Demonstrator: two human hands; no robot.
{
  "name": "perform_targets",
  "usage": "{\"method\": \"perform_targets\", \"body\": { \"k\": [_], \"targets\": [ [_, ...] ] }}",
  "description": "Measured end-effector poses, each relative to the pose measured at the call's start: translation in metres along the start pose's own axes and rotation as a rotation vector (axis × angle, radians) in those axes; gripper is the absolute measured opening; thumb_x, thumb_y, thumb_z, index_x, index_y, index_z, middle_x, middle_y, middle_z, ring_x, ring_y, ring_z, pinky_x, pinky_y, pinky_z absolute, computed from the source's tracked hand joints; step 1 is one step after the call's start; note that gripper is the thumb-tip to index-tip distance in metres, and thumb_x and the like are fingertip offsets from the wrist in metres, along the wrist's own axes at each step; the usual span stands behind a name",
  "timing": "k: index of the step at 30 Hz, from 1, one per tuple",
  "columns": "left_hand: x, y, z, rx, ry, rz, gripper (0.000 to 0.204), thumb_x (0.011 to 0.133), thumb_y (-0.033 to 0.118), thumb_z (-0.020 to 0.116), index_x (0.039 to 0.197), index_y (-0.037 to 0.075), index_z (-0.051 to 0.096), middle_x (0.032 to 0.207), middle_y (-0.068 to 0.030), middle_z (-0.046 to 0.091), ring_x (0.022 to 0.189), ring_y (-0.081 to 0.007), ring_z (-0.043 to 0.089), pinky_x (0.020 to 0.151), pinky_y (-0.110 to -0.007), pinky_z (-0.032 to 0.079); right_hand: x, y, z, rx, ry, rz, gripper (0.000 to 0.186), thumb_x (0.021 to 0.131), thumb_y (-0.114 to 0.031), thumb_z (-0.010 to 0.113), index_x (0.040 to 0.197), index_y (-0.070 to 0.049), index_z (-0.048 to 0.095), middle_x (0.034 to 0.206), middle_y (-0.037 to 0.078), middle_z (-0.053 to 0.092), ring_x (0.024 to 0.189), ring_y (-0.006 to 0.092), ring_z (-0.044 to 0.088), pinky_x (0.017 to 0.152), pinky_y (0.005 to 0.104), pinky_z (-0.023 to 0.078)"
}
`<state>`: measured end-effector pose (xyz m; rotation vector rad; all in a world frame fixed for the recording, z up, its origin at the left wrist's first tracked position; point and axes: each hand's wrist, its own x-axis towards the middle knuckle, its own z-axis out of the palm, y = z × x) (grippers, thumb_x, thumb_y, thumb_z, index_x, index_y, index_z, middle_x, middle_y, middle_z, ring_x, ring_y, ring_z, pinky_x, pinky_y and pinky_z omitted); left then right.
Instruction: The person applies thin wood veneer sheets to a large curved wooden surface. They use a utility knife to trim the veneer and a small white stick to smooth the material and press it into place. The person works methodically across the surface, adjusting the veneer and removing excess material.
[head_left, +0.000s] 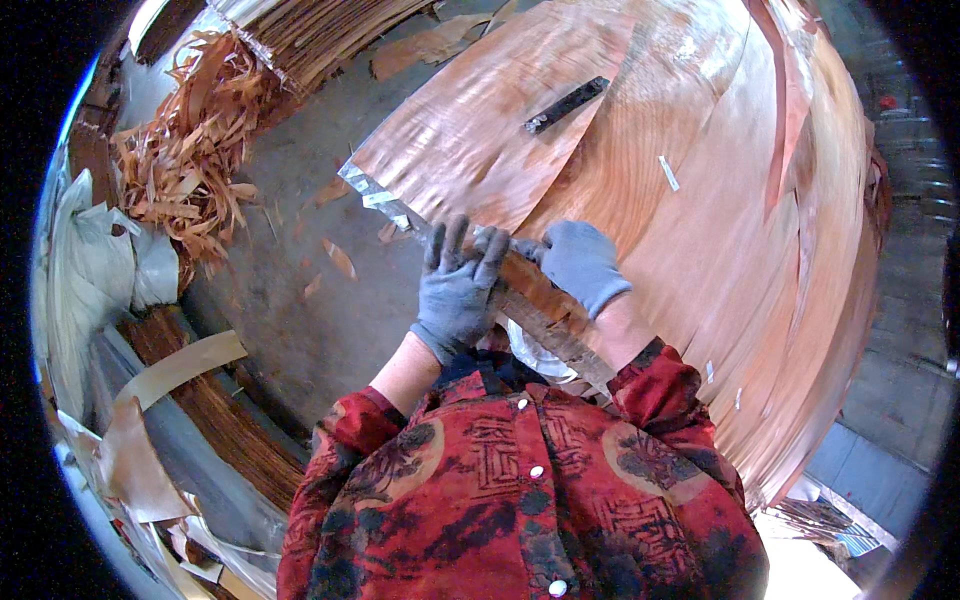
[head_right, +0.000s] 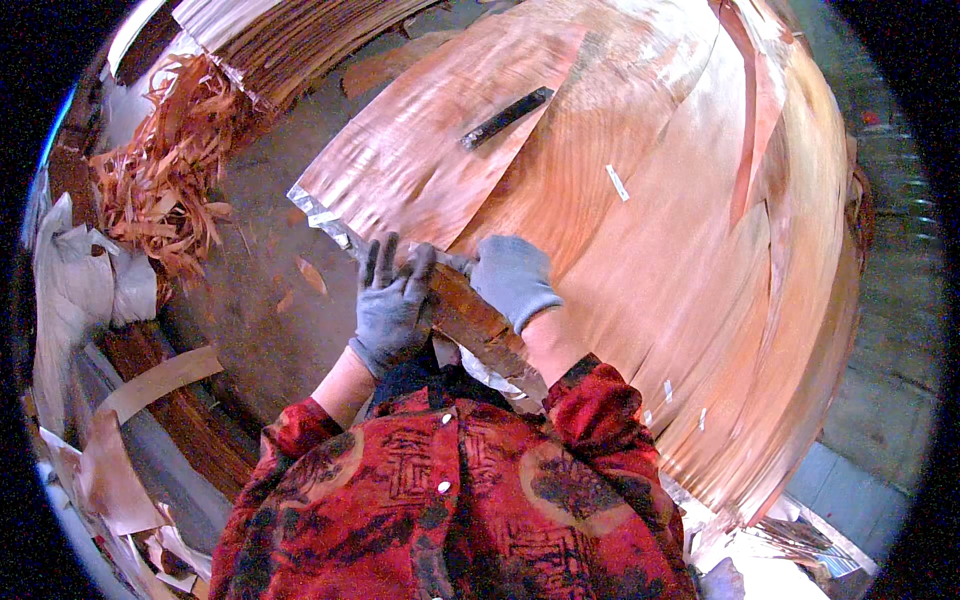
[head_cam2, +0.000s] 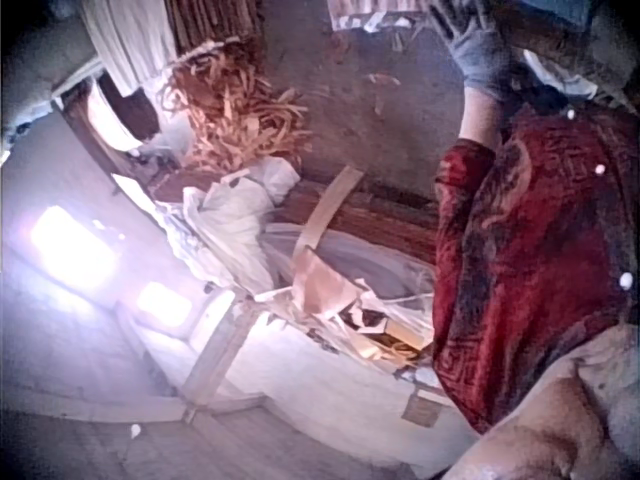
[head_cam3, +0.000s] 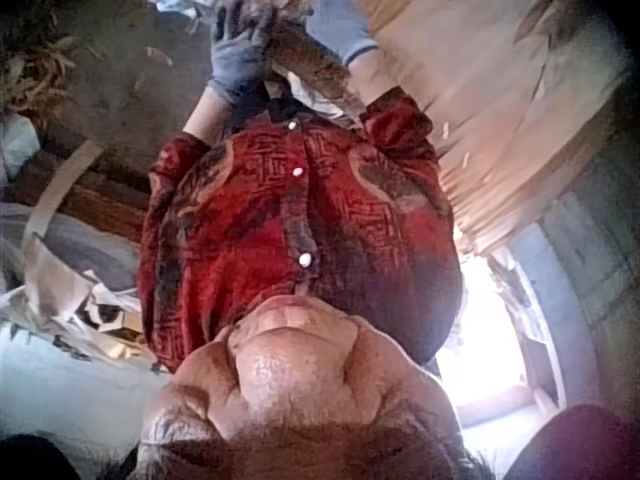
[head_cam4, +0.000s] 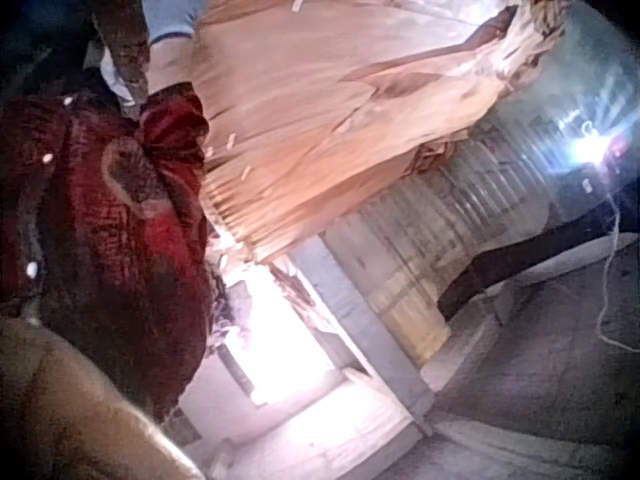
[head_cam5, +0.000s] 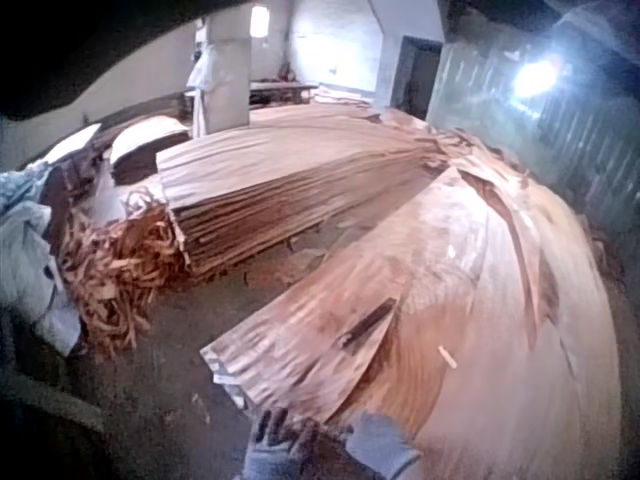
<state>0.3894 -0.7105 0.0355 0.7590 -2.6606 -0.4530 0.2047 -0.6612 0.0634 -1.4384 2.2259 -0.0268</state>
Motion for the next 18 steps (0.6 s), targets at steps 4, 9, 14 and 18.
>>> {"method": "perform_targets", "body": {
  "k": [4, 9, 14, 18],
  "targets": [
    [0.007, 0.008, 0.011, 0.022, -0.033, 0.008, 0.043, 0.074, 0.032, 0.060, 0.116, 0.022, 0.061, 0.126, -0.0125, 0.045, 0.131, -0.0401, 0.026, 0.108, -0.056, 0.016, -0.018, 0.001, -0.002, 0.058, 0.032, -0.024, 0.030, 0.084, -0.031, 0.052, 0.074, -0.006, 0.065, 0.079, 0.018, 0.065, 0.078, 0.0362, 0.063, 0.068, 0.0462, 0.051],
    [0.013, 0.011, 0.011, 0.063, -0.043, 0.000, 0.041, 0.075, 0.030, 0.058, 0.115, 0.022, 0.062, 0.120, -0.0128, 0.047, 0.129, -0.0416, 0.028, 0.106, -0.058, 0.018, -0.056, 0.008, 0.024, 0.299, 0.050, -0.092, 0.023, 0.084, -0.025, 0.055, 0.080, -0.004, 0.063, 0.073, 0.017, 0.064, 0.065, 0.0328, 0.063, 0.059, 0.0415, 0.050],
    [0.042, 0.009, -0.014, 0.096, -0.105, 0.023, 0.058, 0.077, 0.029, 0.059, 0.132, 0.014, 0.046, 0.117, -0.0165, 0.050, 0.132, -0.0440, 0.022, 0.108, -0.057, 0.012, -0.041, 0.045, 0.009, 0.993, 0.046, 0.169, 0.016, 0.086, -0.016, 0.052, 0.086, -0.006, 0.066, 0.063, 0.008, 0.063, 0.055, 0.0171, 0.062, 0.052, 0.0300, 0.049],
    [0.085, -0.017, 0.003, 0.060, -0.028, 0.126, 0.073, 0.081, 0.026, 0.056, 0.143, 0.006, 0.022, 0.130, -0.0184, 0.046, 0.133, -0.0460, 0.020, 0.109, -0.054, 0.012, 0.014, 0.062, -0.023, 0.987, 0.244, 0.120, 0.016, 0.085, -0.012, 0.051, 0.086, -0.005, 0.065, 0.064, 0.006, 0.063, 0.057, 0.0128, 0.062, 0.052, 0.0280, 0.049]
  ]
}}
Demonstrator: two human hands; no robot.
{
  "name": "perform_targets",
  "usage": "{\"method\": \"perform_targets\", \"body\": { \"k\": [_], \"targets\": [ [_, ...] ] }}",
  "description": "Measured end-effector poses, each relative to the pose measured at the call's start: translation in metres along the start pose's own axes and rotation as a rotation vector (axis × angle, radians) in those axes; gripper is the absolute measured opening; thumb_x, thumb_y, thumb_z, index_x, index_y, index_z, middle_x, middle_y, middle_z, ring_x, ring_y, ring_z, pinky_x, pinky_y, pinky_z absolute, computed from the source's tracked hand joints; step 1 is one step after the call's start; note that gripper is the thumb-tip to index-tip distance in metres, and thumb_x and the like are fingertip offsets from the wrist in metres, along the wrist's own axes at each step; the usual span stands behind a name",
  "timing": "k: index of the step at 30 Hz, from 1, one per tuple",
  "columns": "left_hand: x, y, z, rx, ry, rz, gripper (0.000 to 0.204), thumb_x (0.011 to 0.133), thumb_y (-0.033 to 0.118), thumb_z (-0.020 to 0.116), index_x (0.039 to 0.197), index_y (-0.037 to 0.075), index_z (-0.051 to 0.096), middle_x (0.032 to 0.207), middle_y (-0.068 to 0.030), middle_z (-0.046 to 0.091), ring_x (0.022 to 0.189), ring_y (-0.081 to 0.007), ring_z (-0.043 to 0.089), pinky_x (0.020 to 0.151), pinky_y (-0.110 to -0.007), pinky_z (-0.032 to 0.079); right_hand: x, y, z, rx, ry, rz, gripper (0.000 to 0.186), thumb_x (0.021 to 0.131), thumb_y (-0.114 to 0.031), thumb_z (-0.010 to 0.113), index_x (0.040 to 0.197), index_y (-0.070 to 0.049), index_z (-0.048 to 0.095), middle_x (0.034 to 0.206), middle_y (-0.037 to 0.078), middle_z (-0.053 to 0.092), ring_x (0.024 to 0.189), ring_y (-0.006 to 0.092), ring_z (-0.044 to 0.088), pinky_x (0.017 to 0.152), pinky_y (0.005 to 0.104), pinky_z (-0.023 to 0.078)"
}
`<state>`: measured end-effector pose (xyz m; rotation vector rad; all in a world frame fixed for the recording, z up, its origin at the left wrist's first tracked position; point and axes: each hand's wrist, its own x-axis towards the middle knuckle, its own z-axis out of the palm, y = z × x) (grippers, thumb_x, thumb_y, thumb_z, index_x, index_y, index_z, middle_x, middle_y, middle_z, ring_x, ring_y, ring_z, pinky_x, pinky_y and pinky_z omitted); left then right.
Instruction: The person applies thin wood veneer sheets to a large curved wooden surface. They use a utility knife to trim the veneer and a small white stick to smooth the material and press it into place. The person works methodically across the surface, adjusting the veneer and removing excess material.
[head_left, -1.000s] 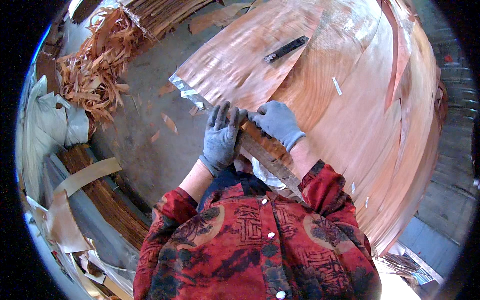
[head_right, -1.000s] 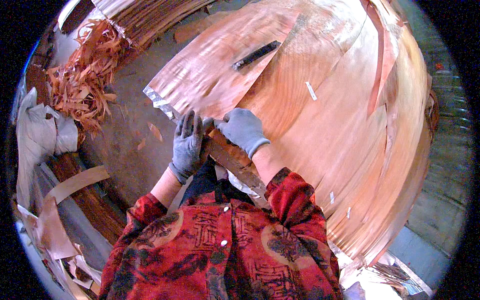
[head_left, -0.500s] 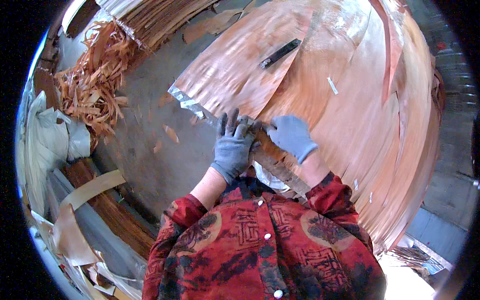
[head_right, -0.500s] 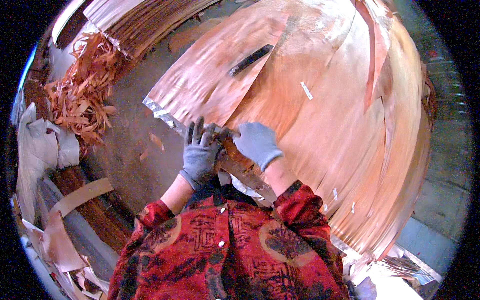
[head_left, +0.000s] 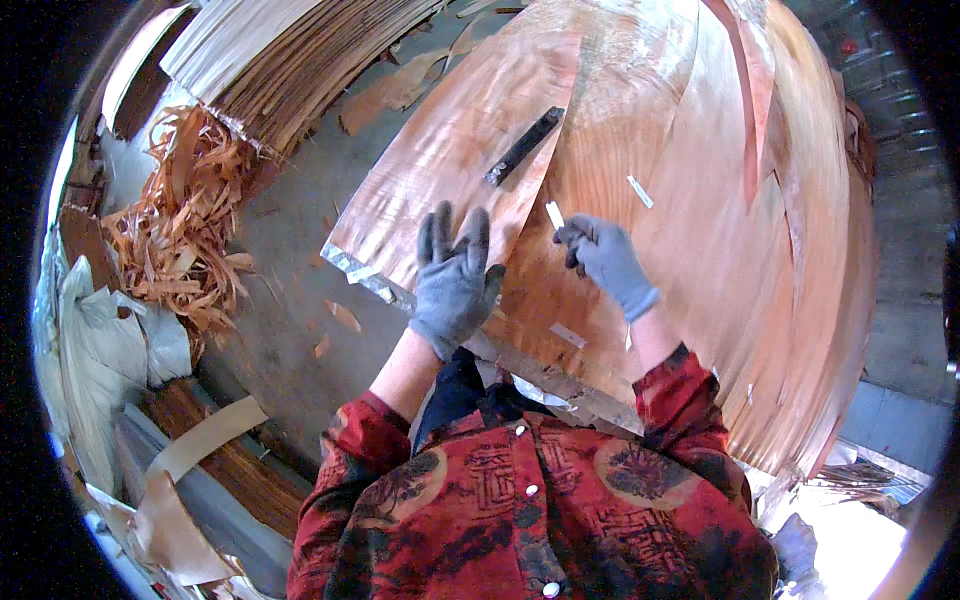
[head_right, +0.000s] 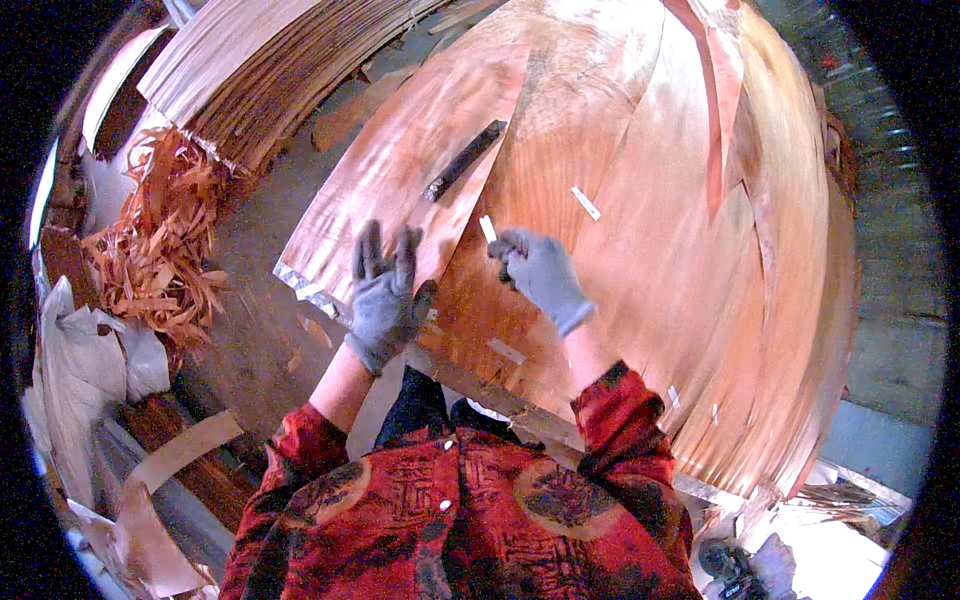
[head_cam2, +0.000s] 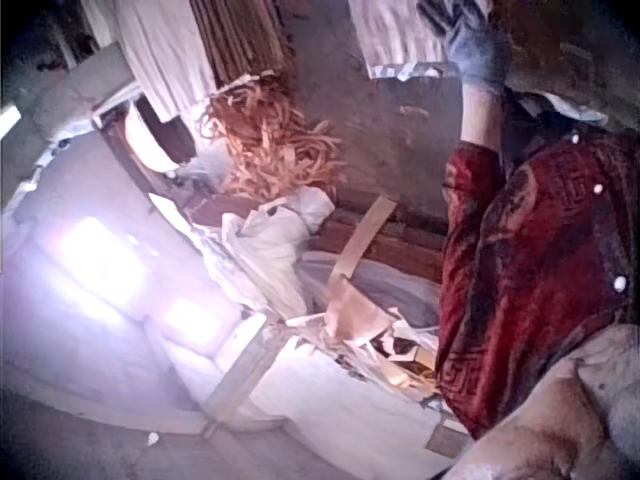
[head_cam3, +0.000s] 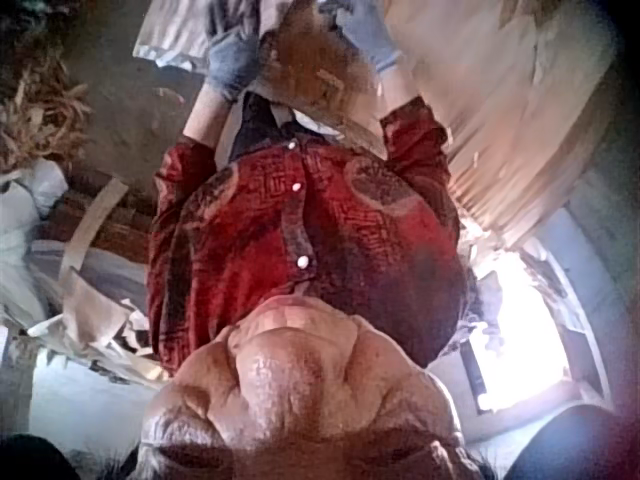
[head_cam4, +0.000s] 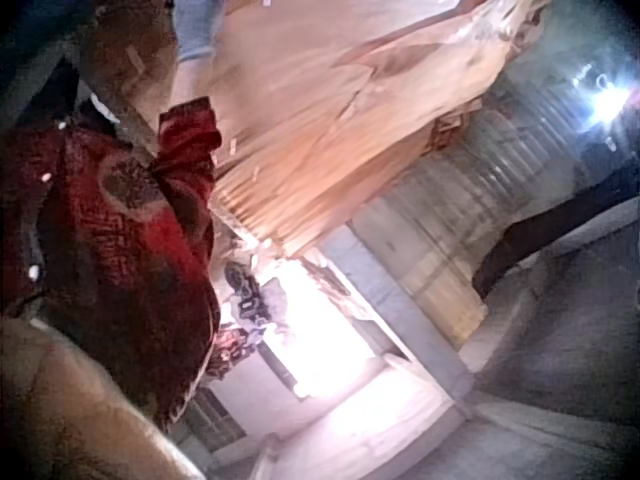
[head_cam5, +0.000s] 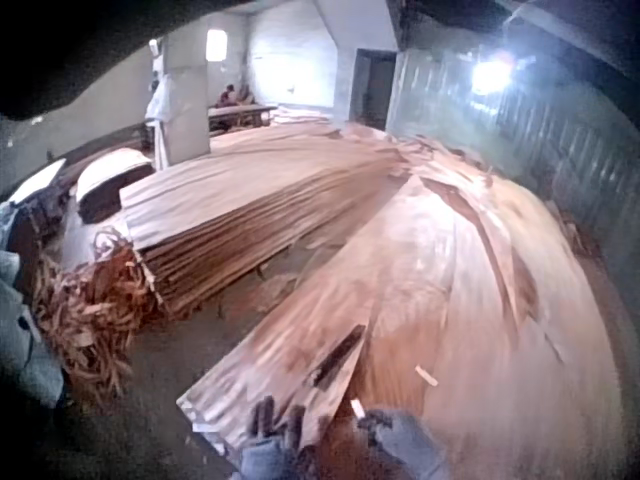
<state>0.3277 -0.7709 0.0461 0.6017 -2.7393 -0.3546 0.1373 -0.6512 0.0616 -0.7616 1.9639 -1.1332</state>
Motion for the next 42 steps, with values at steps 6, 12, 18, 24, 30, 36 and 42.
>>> {"method": "perform_targets", "body": {
  "k": [6, 12, 18, 24, 30, 36, 42],
  "targets": [
    [0.024, -0.007, 0.012, -0.155, -0.149, 0.058, 0.063, 0.076, 0.014, 0.052, 0.137, 0.010, 0.036, 0.132, -0.0091, 0.048, 0.134, -0.0392, 0.023, 0.109, -0.055, 0.012, 0.057, -0.019, 0.001, -0.308, -0.126, -0.014, 0.025, 0.086, -0.030, 0.054, 0.087, -0.008, 0.066, 0.069, 0.012, 0.064, 0.057, 0.0213, 0.062, 0.055, 0.0346, 0.046],
    [0.047, -0.015, -0.011, -0.177, -0.227, 0.190, 0.071, 0.072, 0.014, 0.059, 0.138, 0.010, 0.034, 0.132, -0.0088, 0.049, 0.134, -0.0416, 0.023, 0.109, -0.057, 0.011, 0.072, -0.017, -0.010, 0.074, -0.401, 0.097, 0.018, 0.085, -0.020, 0.061, 0.091, -0.004, 0.066, 0.070, -0.001, 0.060, 0.056, 0.0066, 0.055, 0.047, 0.0207, 0.039],
    [0.044, -0.021, -0.007, -0.210, -0.245, 0.195, 0.072, 0.071, 0.017, 0.061, 0.137, 0.008, 0.035, 0.130, -0.0110, 0.049, 0.133, -0.0423, 0.024, 0.110, -0.056, 0.010, 0.071, -0.040, -0.005, -0.126, -0.321, 0.154, 0.023, 0.084, -0.022, 0.061, 0.088, -0.001, 0.067, 0.068, 0.003, 0.061, 0.054, 0.0083, 0.054, 0.048, 0.0243, 0.042],
    [0.056, -0.022, -0.013, -0.188, -0.258, 0.249, 0.071, 0.072, 0.014, 0.058, 0.138, 0.007, 0.031, 0.128, -0.0130, 0.049, 0.135, -0.0387, 0.021, 0.108, -0.058, 0.013, 0.079, -0.043, 0.002, -0.558, -0.096, 0.244, 0.039, 0.078, -0.042, 0.065, 0.078, -0.004, 0.069, 0.059, 0.010, 0.062, 0.058, 0.0192, 0.062, 0.057, 0.0322, 0.048],
    [0.076, -0.012, 0.017, -0.312, -0.197, 0.186, 0.065, 0.075, 0.012, 0.052, 0.137, 0.007, 0.032, 0.128, -0.0157, 0.047, 0.134, -0.0422, 0.020, 0.108, -0.057, 0.010, 0.078, -0.042, 0.003, -1.004, 0.023, 0.209, 0.045, 0.078, -0.048, 0.057, 0.077, -0.005, 0.069, 0.083, 0.021, 0.065, 0.081, 0.0363, 0.064, 0.072, 0.0449, 0.051],
    [0.083, 0.005, 0.023, -0.187, -0.221, 0.130, 0.048, 0.075, 0.019, 0.050, 0.122, 0.008, 0.055, 0.129, -0.0160, 0.043, 0.134, -0.0426, 0.018, 0.109, -0.056, 0.008, 0.049, -0.020, 0.009, -1.118, 0.166, -0.008, 0.024, 0.080, -0.027, 0.055, 0.078, -0.007, 0.066, 0.081, 0.019, 0.065, 0.075, 0.0354, 0.064, 0.067, 0.0462, 0.051],
    [0.077, 0.008, 0.034, -0.127, -0.088, 0.129, 0.047, 0.073, 0.023, 0.058, 0.118, 0.011, 0.057, 0.120, -0.0129, 0.046, 0.130, -0.0430, 0.024, 0.107, -0.058, 0.016, 0.013, -0.019, 0.036, -1.066, 0.284, -0.214, 0.019, 0.084, -0.023, 0.052, 0.076, -0.009, 0.060, 0.067, 0.016, 0.062, 0.064, 0.0344, 0.063, 0.055, 0.0447, 0.049]
  ]
}}
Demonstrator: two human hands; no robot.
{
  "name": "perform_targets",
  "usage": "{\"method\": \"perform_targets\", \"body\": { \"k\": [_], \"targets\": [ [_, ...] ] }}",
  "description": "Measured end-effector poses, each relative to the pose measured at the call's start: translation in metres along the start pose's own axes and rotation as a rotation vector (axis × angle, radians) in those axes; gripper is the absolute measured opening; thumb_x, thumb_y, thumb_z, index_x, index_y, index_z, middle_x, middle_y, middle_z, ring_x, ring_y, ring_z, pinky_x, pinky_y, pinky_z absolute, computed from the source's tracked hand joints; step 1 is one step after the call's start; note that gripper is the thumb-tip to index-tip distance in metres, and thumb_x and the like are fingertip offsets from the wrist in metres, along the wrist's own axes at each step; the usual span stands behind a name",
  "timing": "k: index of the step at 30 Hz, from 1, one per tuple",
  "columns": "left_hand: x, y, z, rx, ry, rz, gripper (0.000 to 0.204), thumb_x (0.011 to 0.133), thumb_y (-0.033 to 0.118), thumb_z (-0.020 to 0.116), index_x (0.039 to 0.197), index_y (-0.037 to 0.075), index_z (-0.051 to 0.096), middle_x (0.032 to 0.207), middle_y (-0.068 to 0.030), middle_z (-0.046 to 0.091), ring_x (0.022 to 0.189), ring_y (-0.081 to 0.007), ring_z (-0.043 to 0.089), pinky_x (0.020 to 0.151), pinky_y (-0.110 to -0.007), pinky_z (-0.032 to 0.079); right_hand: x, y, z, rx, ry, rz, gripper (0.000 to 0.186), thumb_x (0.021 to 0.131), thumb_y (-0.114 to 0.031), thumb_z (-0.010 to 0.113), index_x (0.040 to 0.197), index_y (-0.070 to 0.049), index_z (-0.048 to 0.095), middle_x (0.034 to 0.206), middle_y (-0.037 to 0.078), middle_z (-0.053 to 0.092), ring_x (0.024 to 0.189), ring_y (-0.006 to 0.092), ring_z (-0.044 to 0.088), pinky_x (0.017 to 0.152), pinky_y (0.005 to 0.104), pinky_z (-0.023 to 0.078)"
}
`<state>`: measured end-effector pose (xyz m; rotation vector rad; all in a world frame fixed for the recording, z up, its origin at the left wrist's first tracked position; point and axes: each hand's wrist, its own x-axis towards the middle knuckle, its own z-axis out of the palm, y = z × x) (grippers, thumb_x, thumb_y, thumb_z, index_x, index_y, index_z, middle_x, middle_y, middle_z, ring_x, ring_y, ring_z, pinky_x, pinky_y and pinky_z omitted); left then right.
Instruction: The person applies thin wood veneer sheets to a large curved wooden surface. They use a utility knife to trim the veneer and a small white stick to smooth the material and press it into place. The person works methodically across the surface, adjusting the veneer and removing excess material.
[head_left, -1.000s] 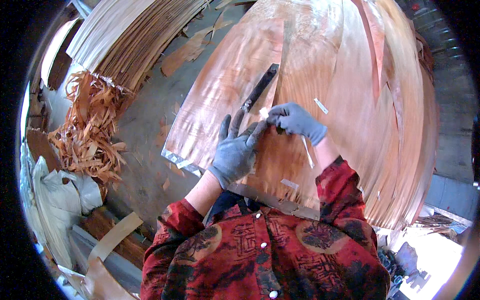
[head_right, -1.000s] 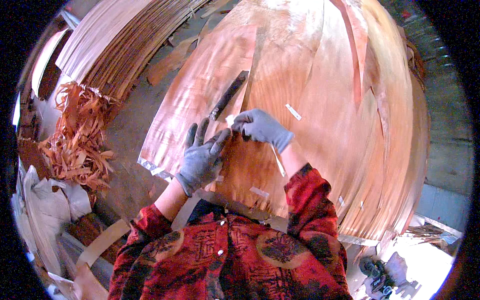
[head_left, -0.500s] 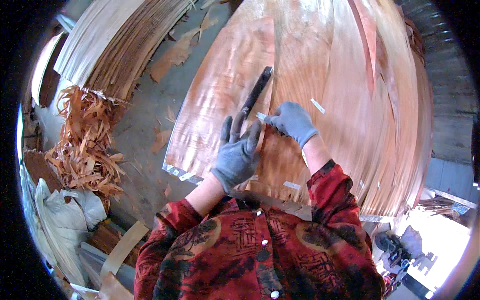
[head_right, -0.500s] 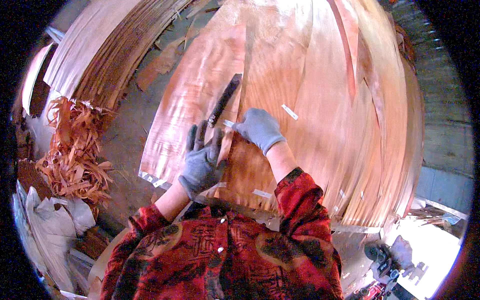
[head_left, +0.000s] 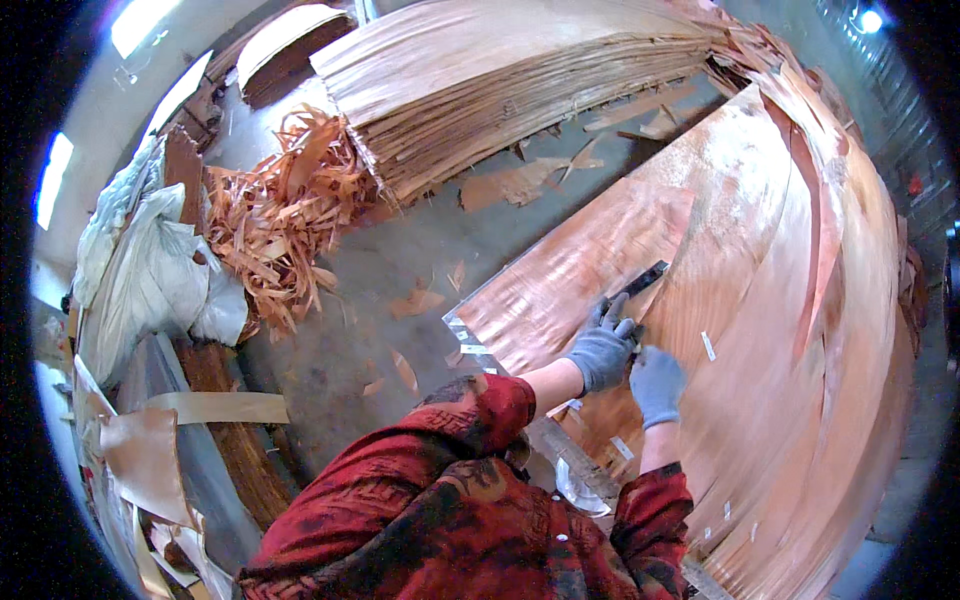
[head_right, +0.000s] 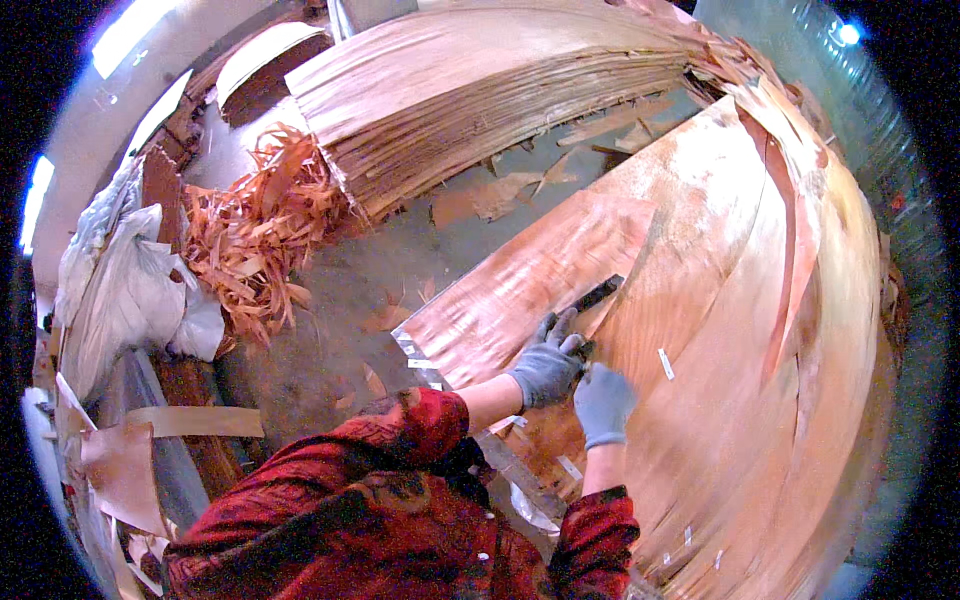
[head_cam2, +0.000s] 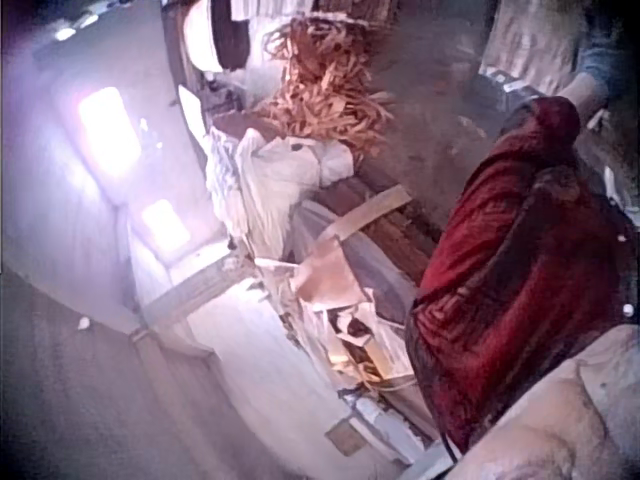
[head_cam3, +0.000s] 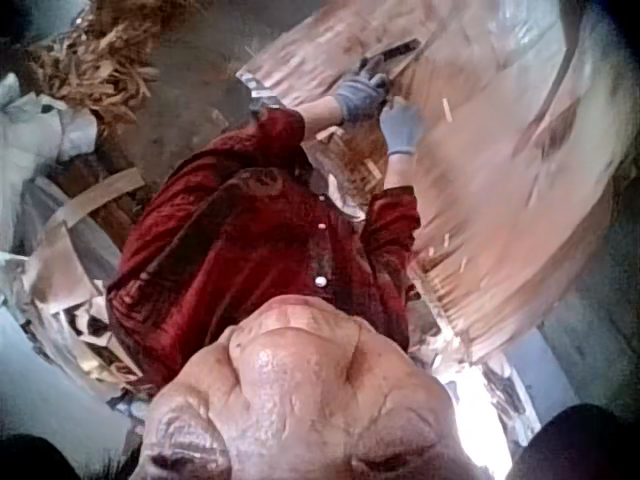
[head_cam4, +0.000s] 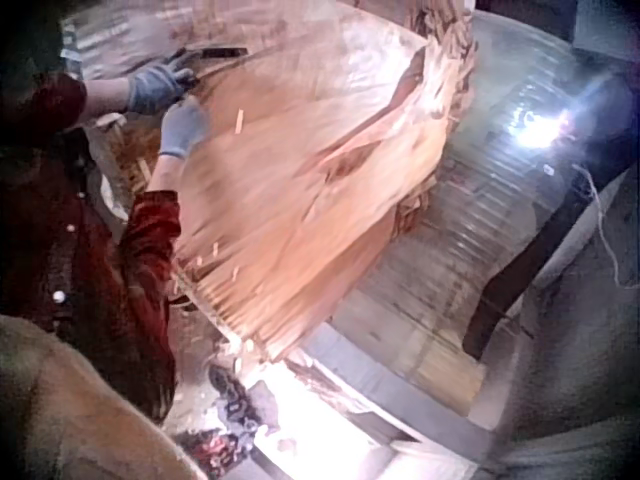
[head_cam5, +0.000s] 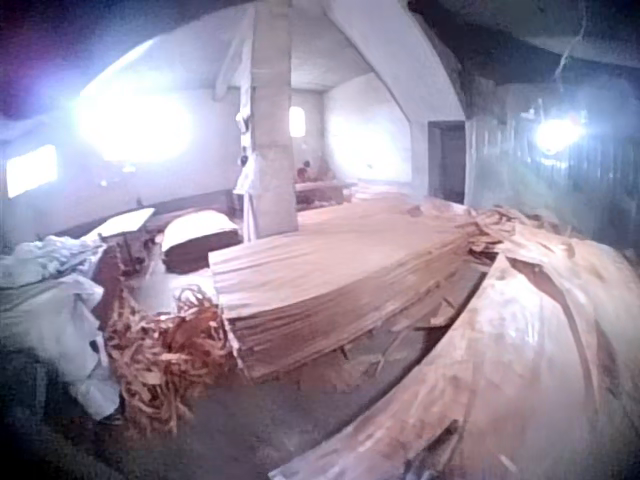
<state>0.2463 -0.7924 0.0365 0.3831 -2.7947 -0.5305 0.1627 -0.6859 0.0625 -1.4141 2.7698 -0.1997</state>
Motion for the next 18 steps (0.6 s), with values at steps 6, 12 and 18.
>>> {"method": "perform_targets", "body": {
  "k": [6, 12, 18],
  "targets": [
    [0.004, -0.013, 0.026, -0.038, -0.003, 0.004, 0.050, 0.075, 0.027, 0.057, 0.123, 0.011, 0.054, 0.121, -0.0171, 0.045, 0.132, -0.0433, 0.021, 0.109, -0.056, 0.014, -0.055, -0.006, -0.023, 0.356, 0.054, 0.162, 0.028, 0.091, -0.029, 0.050, 0.075, -0.007, 0.058, 0.065, 0.016, 0.061, 0.059, 0.0324, 0.062, 0.052, 0.0431, 0.046],
    [0.007, -0.017, -0.002, -0.079, -0.274, 0.201, 0.047, 0.070, 0.026, 0.064, 0.117, 0.024, 0.059, 0.112, -0.0148, 0.056, 0.123, -0.0405, 0.035, 0.106, -0.057, 0.014, -0.060, -0.043, -0.062, 0.799, 0.136, 0.361, 0.021, 0.091, -0.020, 0.052, 0.083, -0.003, 0.061, 0.060, 0.007, 0.058, 0.053, 0.0151, 0.058, 0.046, 0.0305, 0.042],
    [-0.044, -0.126, -0.091, -1.391, -0.549, 0.081, 0.052, 0.073, 0.019, 0.072, 0.122, 0.012, 0.056, 0.095, -0.0033, 0.064, 0.091, -0.0136, 0.056, 0.084, -0.028, 0.042, -0.001, -0.154, -0.052, 0.819, 0.066, 0.327, 0.013, 0.087, -0.007, 0.052, 0.088, 0.001, 0.061, 0.064, 0.007, 0.059, 0.055, 0.0128, 0.056, 0.051, 0.0270, 0.043]
  ]
}}
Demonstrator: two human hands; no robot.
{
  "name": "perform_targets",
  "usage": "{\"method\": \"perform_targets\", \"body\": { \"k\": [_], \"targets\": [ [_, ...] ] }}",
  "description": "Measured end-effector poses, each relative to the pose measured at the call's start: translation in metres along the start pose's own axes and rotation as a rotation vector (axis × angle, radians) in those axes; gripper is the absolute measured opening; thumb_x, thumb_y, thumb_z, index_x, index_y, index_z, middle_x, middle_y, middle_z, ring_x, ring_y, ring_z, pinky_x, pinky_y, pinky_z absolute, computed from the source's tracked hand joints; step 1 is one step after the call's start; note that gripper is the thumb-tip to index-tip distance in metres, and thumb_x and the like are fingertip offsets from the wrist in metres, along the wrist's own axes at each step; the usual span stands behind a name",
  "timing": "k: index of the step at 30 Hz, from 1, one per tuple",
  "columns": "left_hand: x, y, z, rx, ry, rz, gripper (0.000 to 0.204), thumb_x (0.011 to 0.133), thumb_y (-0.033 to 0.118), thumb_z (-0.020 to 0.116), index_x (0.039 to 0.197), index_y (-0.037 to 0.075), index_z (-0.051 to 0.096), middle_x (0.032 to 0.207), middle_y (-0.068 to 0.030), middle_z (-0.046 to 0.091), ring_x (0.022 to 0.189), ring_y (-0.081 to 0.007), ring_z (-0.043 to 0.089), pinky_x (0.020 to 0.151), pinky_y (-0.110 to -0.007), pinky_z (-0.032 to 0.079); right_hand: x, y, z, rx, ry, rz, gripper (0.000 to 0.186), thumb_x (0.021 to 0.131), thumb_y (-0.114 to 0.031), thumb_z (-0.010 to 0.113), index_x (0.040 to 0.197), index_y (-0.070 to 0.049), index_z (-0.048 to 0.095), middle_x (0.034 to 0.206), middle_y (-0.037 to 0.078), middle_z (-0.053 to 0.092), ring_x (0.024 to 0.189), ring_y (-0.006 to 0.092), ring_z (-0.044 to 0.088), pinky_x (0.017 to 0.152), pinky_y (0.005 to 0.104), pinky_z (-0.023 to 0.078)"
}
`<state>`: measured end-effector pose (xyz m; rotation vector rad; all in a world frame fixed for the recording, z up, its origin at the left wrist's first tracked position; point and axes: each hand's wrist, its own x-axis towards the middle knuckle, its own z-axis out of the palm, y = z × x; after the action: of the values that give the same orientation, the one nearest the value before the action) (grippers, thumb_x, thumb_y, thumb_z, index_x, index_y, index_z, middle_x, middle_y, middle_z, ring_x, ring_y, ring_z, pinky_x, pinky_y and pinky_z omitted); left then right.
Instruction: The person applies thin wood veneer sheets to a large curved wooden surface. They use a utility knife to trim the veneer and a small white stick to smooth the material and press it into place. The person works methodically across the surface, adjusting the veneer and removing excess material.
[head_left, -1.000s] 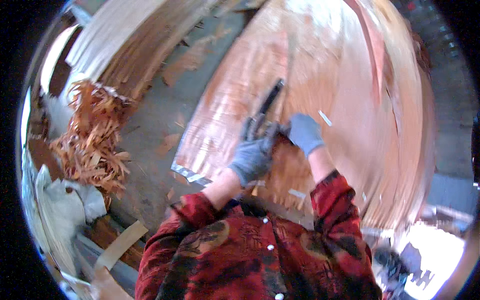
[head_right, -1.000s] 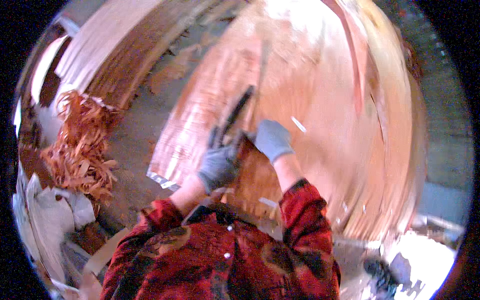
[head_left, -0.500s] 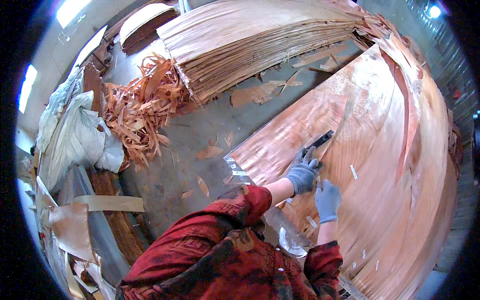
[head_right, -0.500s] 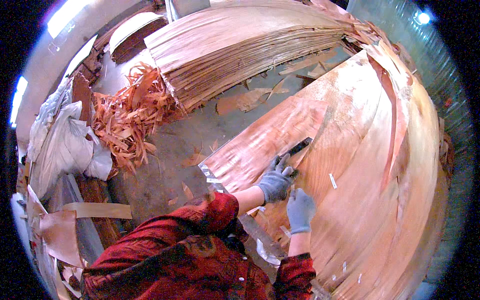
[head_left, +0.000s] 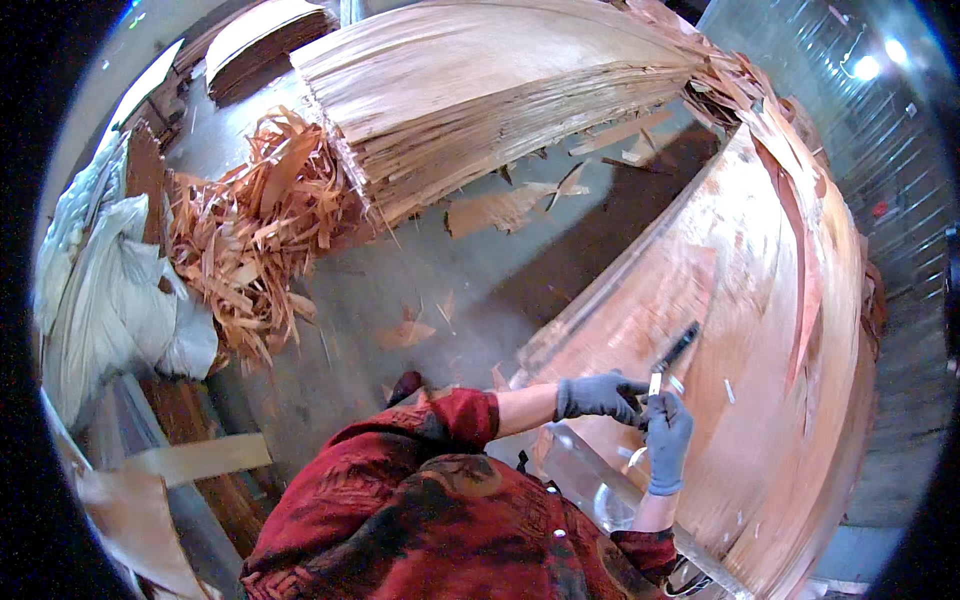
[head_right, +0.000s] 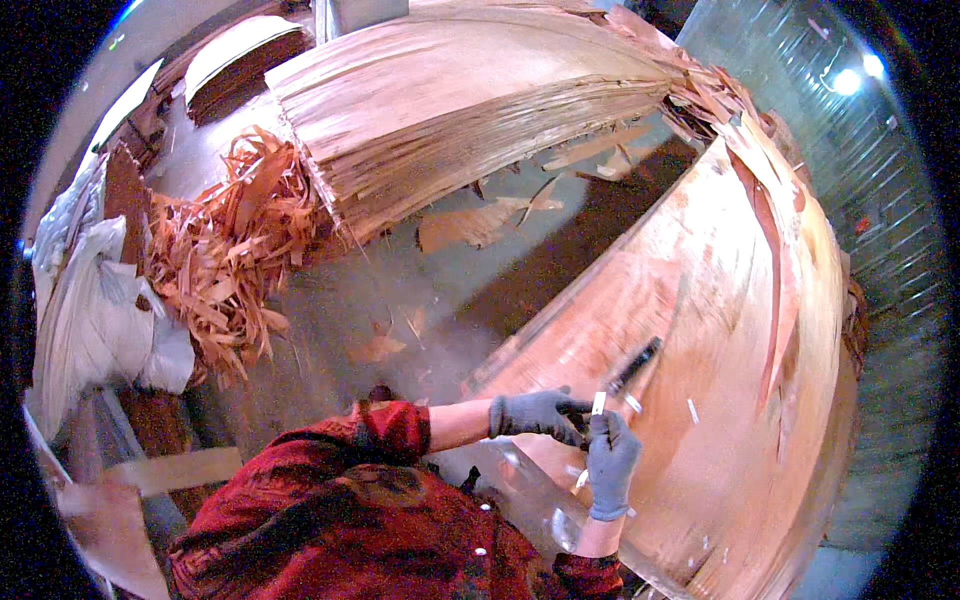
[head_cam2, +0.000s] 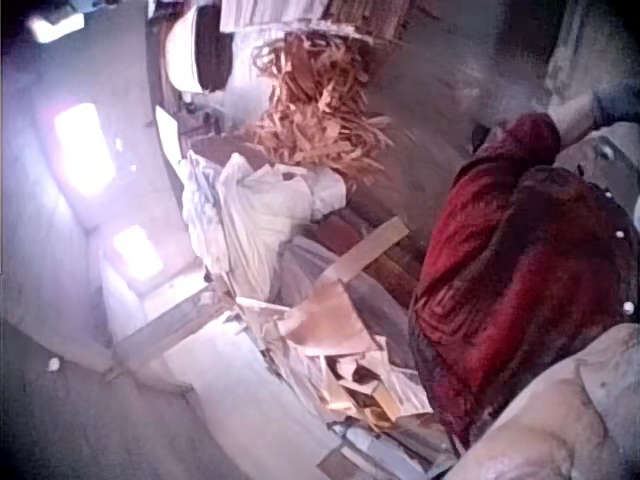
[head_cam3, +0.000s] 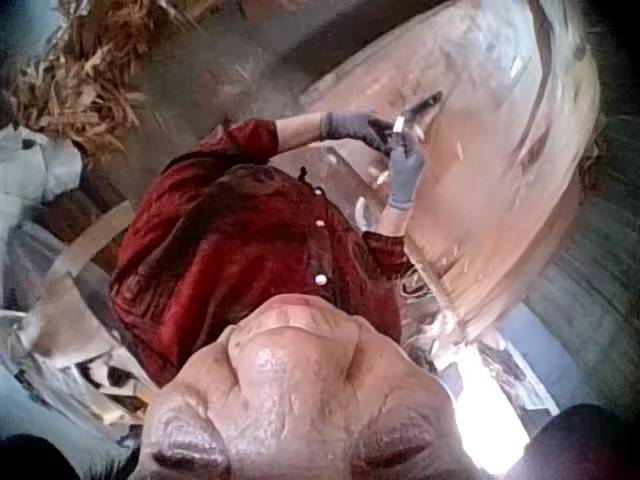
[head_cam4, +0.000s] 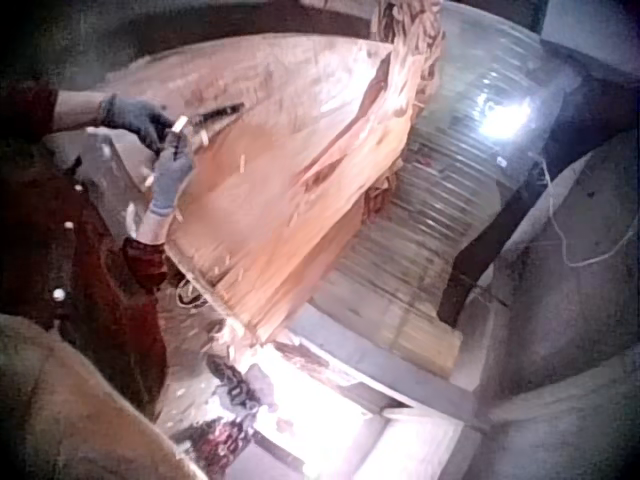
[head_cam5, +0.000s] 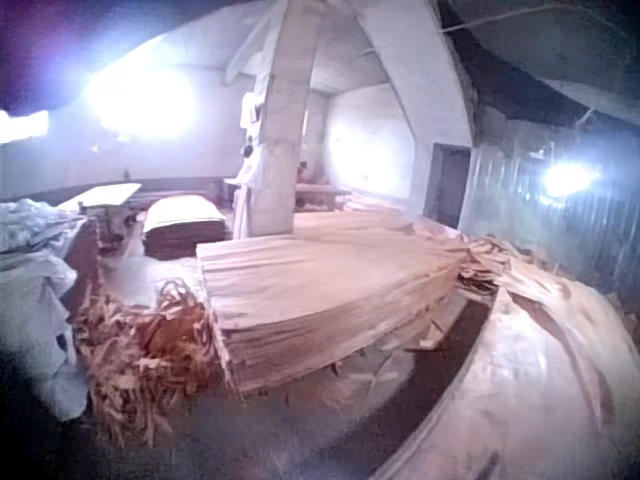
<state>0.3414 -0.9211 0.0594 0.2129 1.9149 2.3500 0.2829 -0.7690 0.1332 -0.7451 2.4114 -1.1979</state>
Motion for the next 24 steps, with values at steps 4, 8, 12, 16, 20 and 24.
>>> {"method": "perform_targets", "body": {
  "k": [4, 8, 12, 16, 20, 24],
  "targets": [
    [-0.083, 0.041, -0.082, -0.281, 0.119, -0.007, 0.046, 0.086, 0.023, 0.064, 0.125, 0.002, 0.053, 0.110, -0.0019, 0.062, 0.100, -0.0083, 0.052, 0.090, -0.028, 0.040, 0.021, -0.060, 0.092, 0.024, -0.066, -0.166, 0.020, 0.077, 0.001, 0.045, 0.089, 0.001, 0.061, 0.062, 0.010, 0.058, 0.053, 0.0121, 0.055, 0.048, 0.0276, 0.043],
    [-0.121, 0.059, -0.142, -0.231, 0.318, -0.116, 0.030, 0.086, 0.029, 0.062, 0.103, 0.006, 0.068, 0.100, -0.0027, 0.068, 0.101, -0.0089, 0.052, 0.104, -0.033, 0.030, 0.034, -0.121, 0.153, 0.096, -0.188, -0.018, 0.020, 0.080, -0.001, 0.043, 0.088, 0.001, 0.061, 0.062, 0.004, 0.057, 0.051, 0.0098, 0.053, 0.046, 0.0268, 0.041],
    [-0.116, 0.065, -0.166, -0.138, 0.443, -0.044, 0.024, 0.084, 0.026, 0.064, 0.088, 0.004, 0.071, 0.078, -0.0062, 0.068, 0.090, -0.0103, 0.055, 0.092, -0.032, 0.039, 0.044, -0.126, 0.174, 0.164, -0.103, 0.083, 0.017, 0.083, -0.003, 0.047, 0.089, 0.001, 0.062, 0.062, 0.002, 0.057, 0.055, 0.0070, 0.053, 0.047, 0.0254, 0.041],
    [-0.092, 0.074, -0.178, -0.164, 0.478, -0.148, 0.020, 0.082, 0.016, 0.067, 0.087, -0.003, 0.069, 0.079, -0.0056, 0.065, 0.073, -0.0106, 0.057, 0.066, -0.027, 0.047, 0.059, -0.139, 0.173, 0.340, 0.029, 0.216, 0.020, 0.089, -0.006, 0.046, 0.094, 0.001, 0.064, 0.075, 0.001, 0.061, 0.063, 0.0054, 0.055, 0.053, 0.0206, 0.043],
    [-0.070, 0.080, -0.224, 0.041, 0.560, -0.137, 0.017, 0.082, 0.014, 0.067, 0.085, -0.003, 0.069, 0.080, -0.0068, 0.064, 0.074, -0.0102, 0.057, 0.066, -0.026, 0.047, 0.110, -0.122, 0.193, 0.334, 0.027, 0.040, 0.018, 0.087, -0.005, 0.047, 0.091, 0.004, 0.062, 0.064, 0.004, 0.059, 0.054, 0.0076, 0.054, 0.048, 0.0243, 0.043],
    [-0.033, 0.099, -0.278, 0.353, 0.374, -0.220, 0.016, 0.082, 0.011, 0.066, 0.092, -0.001, 0.068, 0.081, -0.0073, 0.063, 0.077, -0.0108, 0.057, 0.067, -0.026, 0.047, 0.152, -0.118, 0.192, 0.255, 0.054, 0.098, 0.016, 0.080, -0.007, 0.049, 0.090, -0.001, 0.059, 0.071, 0.018, 0.060, 0.064, 0.0295, 0.061, 0.059, 0.0373, 0.047]
  ]
}}
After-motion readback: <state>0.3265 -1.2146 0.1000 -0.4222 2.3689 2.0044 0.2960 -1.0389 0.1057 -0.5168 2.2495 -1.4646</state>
